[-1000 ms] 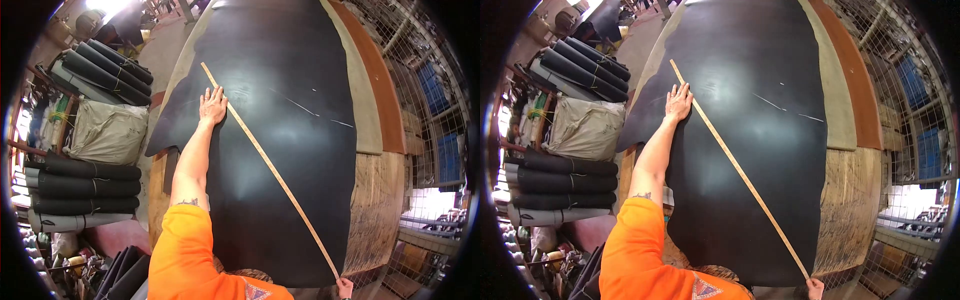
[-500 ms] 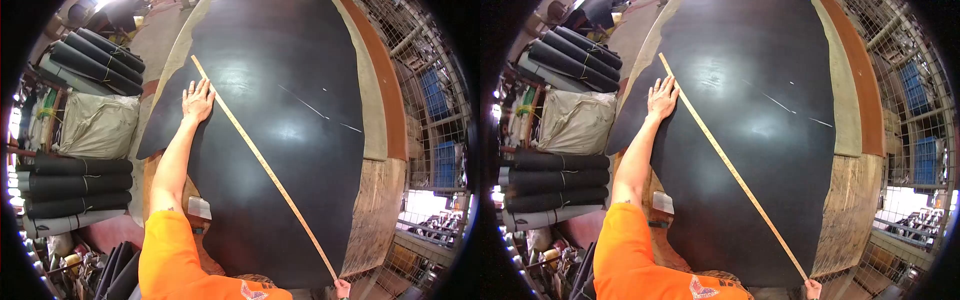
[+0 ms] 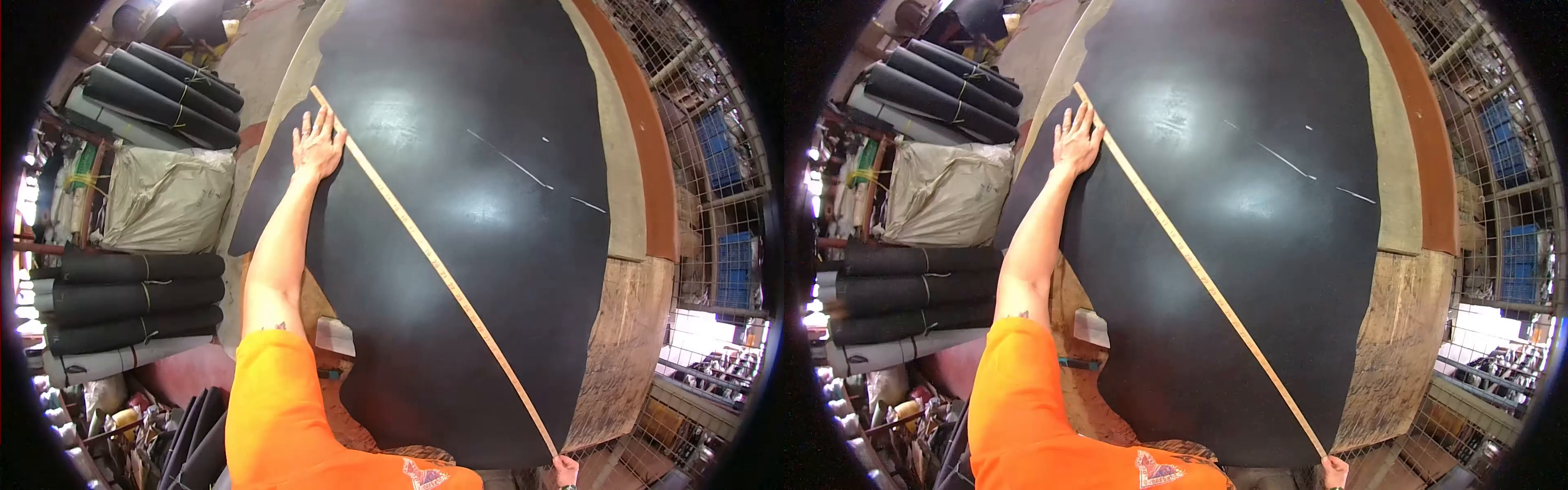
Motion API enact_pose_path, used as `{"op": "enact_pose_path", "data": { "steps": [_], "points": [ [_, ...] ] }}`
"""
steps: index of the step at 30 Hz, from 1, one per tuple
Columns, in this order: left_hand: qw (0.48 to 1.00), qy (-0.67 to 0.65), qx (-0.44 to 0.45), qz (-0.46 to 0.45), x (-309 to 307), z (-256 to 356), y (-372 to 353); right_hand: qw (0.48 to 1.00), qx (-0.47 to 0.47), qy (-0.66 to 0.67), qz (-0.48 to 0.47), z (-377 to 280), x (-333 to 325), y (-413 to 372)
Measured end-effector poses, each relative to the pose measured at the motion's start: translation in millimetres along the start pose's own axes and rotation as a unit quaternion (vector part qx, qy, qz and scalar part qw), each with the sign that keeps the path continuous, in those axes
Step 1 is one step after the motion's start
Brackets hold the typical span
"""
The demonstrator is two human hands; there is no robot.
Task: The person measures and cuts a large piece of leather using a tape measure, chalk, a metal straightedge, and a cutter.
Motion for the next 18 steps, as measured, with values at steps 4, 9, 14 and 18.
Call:
{"op": "enact_pose_path", "data": {
  "steps": [4,9,14,18],
  "points": [
    [0.999,-0.004,0.03,-0.019,1.5,-7.0,11.4,0.99,-0.121,-0.001,0.077,21.4,-10.0,23.1],
    [0.997,-0.013,0.059,-0.041,-2.2,-20.7,23.7,0.994,-0.091,0.024,0.049,32.1,-8.8,36.3],
    [0.997,-0.046,0.045,-0.052,12.7,-19.2,21.6,0.988,-0.098,0.107,0.056,35.7,-1.6,23.9],
    [0.996,-0.062,0.034,-0.05,7.7,-17.0,14.7,0.987,-0.103,0.096,0.073,40.0,-3.3,29.8]
  ]
}}
Point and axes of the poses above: each hand's wrist, its own y-axis towards the middle knuckle, its own x-axis out of the palm, z = x × y, the point moved 8 cm from there along y, towards the middle knuckle, and after that the axes turned 2 degrees about x, right-handed, at the moved point
